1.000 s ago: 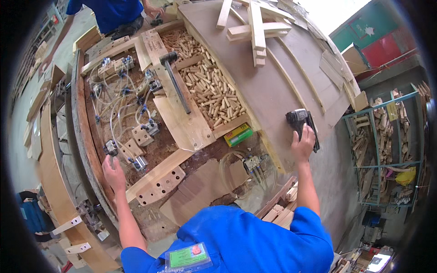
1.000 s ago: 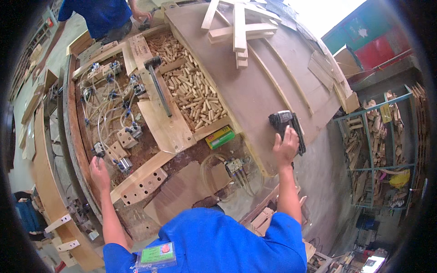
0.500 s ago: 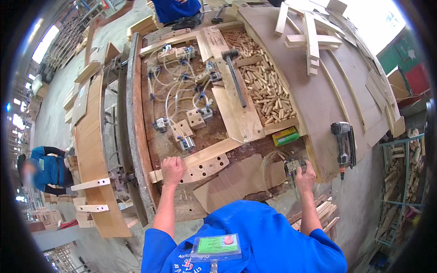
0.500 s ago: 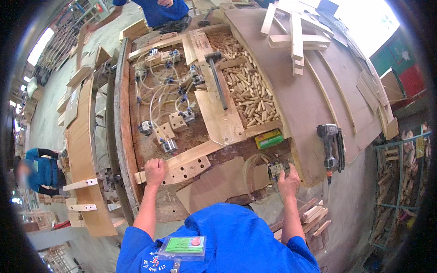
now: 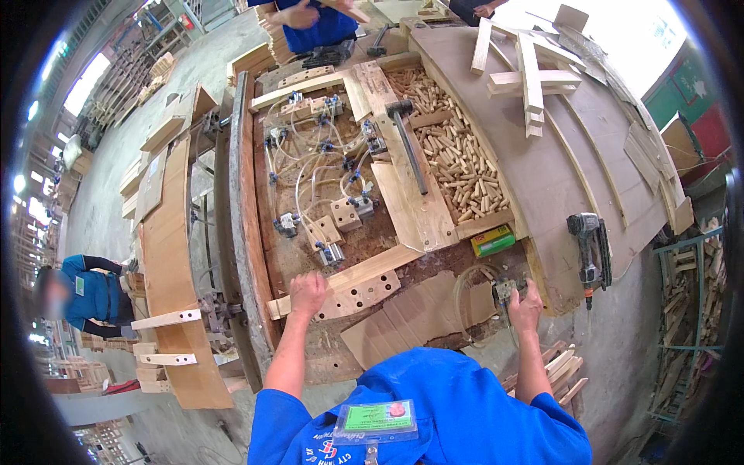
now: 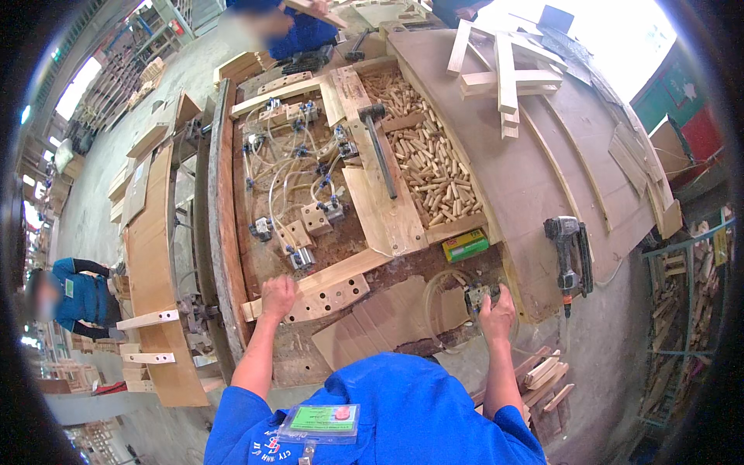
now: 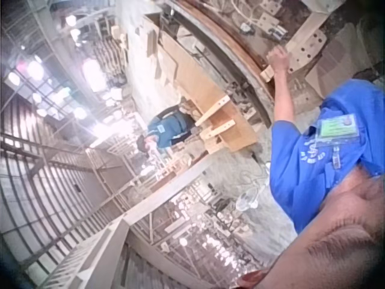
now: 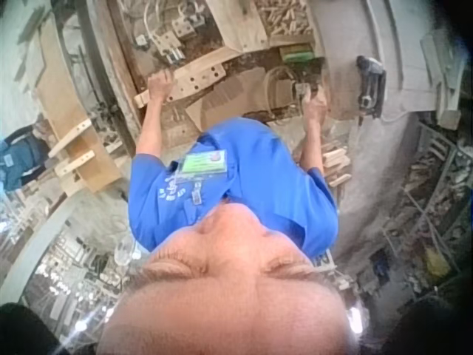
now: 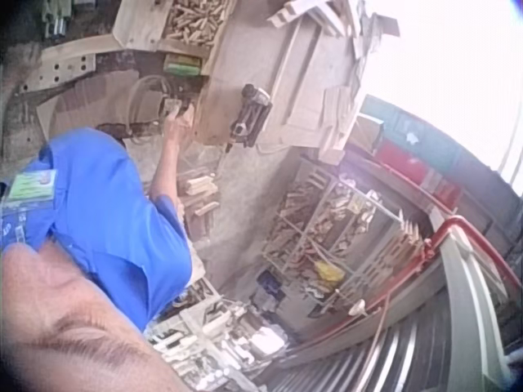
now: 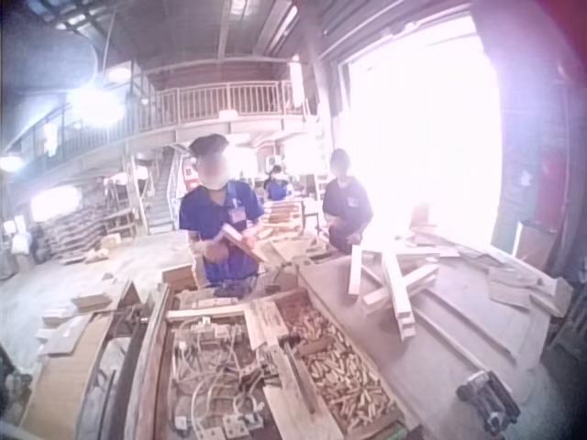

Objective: The person assembles wooden furniture components at a workbench. They place wooden pieces into a jig, use a nail gun to fasten them, and hand off completed frames to a coworker. The process repeats with multiple units.

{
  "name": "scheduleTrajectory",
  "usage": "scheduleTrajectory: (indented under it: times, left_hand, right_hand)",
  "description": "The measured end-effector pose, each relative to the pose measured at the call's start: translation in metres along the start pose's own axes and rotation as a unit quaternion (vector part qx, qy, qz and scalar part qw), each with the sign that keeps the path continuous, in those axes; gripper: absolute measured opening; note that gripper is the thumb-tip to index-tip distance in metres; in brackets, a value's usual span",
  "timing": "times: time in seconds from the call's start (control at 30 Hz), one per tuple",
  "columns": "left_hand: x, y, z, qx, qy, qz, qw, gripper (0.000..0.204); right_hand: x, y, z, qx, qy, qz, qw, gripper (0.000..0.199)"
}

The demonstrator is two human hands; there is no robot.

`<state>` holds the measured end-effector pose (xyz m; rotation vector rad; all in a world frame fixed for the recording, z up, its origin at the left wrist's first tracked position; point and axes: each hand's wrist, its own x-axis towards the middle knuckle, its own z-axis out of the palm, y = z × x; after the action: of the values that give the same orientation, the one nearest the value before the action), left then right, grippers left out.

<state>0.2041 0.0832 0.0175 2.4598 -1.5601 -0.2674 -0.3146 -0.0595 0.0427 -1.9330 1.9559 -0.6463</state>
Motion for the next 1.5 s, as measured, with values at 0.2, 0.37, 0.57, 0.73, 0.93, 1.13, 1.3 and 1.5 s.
scheduleTrajectory:
  times: [0.2,0.37,0.57,0.73,0.93,1.13,1.3,1.5]
  left_hand:
    - [0.011,0.006,-0.023,-0.035,-0.089,-0.087,0.992,0.053]
    - [0.018,0.019,-0.064,-0.020,-0.121,-0.124,0.985,0.059]
    - [0.003,0.017,-0.099,-0.173,-0.070,-0.093,0.978,0.059]
    - [0.024,0.129,-0.093,-0.482,-0.009,-0.057,0.874,0.059]
    - [0.064,0.298,-0.131,-0.651,-0.072,0.010,0.755,0.062]
    - [0.113,0.380,-0.163,-0.655,-0.120,0.164,0.727,0.057]
    - [0.143,0.378,-0.165,-0.553,-0.037,0.246,0.795,0.044]
    - [0.152,0.245,-0.121,-0.505,-0.072,0.112,0.853,0.035]
  right_hand:
    - [0.001,-0.002,0.001,-0.004,-0.011,-0.001,1.000,0.055]
    - [-0.007,0.000,-0.007,-0.020,0.015,-0.023,0.999,0.058]
    - [-0.011,-0.029,-0.010,0.055,0.031,-0.082,0.995,0.054]
    - [-0.022,-0.137,0.024,0.447,-0.301,-0.066,0.840,0.043]
    - [0.013,-0.215,0.007,0.535,-0.182,-0.246,0.788,0.056]
    - [0.069,-0.243,-0.040,0.494,0.186,-0.241,0.814,0.032]
    - [0.204,-0.232,-0.064,0.628,0.073,-0.121,0.765,0.029]
    - [0.408,-0.202,-0.074,0.615,0.131,0.074,0.774,0.048]
